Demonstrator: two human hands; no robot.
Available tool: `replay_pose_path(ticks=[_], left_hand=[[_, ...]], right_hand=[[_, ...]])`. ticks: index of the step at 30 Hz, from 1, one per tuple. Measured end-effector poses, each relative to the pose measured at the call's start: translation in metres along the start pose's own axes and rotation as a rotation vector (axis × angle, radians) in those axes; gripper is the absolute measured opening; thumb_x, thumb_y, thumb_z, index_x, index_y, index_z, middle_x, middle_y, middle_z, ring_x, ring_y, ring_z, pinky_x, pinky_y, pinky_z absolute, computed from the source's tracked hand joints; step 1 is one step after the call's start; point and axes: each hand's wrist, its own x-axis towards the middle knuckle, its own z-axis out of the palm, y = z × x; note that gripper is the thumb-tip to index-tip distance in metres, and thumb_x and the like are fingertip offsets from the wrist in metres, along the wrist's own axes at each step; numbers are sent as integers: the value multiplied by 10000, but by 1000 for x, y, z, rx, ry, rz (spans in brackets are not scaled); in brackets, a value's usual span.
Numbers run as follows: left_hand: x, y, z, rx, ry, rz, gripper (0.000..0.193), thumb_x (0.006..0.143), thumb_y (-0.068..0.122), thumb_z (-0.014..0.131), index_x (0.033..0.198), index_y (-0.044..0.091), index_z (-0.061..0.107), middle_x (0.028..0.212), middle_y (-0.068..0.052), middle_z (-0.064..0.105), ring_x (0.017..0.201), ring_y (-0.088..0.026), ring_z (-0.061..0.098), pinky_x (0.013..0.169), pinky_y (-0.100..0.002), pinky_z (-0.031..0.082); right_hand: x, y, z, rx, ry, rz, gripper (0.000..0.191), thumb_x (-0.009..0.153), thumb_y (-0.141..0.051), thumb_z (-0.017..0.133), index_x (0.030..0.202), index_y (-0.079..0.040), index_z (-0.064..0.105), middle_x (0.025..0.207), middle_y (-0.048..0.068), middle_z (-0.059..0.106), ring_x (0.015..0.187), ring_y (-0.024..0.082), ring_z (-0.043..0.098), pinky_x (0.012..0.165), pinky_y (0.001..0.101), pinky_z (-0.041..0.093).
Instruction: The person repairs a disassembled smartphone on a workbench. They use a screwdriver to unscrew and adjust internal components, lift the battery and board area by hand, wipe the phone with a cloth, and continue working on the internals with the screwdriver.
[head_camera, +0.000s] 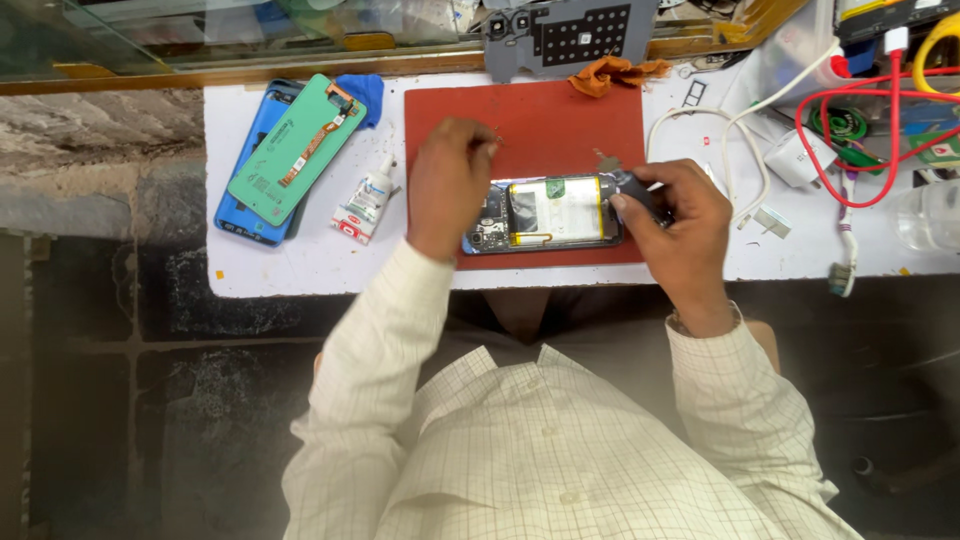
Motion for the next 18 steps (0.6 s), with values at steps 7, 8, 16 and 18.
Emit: replay_pose_path(ticks=[7, 8, 16, 18], left_hand=[[56, -30, 12, 88, -245, -202, 153, 827, 162, 786, 783, 48, 695, 796, -113, 741, 794, -283, 734, 715, -427, 559], [58, -31, 14, 118, -261, -201, 192, 806, 184, 810, 765, 42, 686, 791, -115, 738, 805, -292, 726, 721, -439, 552], [59, -34, 29, 276, -188, 59, 167, 806, 137, 800, 767, 27, 681, 809, -189, 695, 817, -375, 675, 709, -485, 536], [55, -28, 24, 275, -137, 109, 138, 811, 102, 785, 791, 12, 681, 820, -210, 696, 784, -397, 669, 676, -489, 530]], right_hand=[[-21, 14, -17, 256, 48, 166, 260, 979, 53, 749, 1210, 42, 631, 1046, 61, 690, 882, 97, 651, 797, 236, 553], [-23, 15, -19, 261, 56, 174, 265, 976, 52, 753, 1212, 40, 631, 1051, 59, 689, 884, 99, 651, 806, 240, 559], [-34, 14, -29, 298, 129, 209, 283, 972, 56, 760, 1224, 59, 632, 1071, 83, 699, 923, 128, 677, 841, 286, 603], [-37, 13, -32, 314, 147, 233, 289, 973, 58, 754, 1236, 66, 634, 1061, 89, 697, 920, 136, 684, 833, 304, 618]])
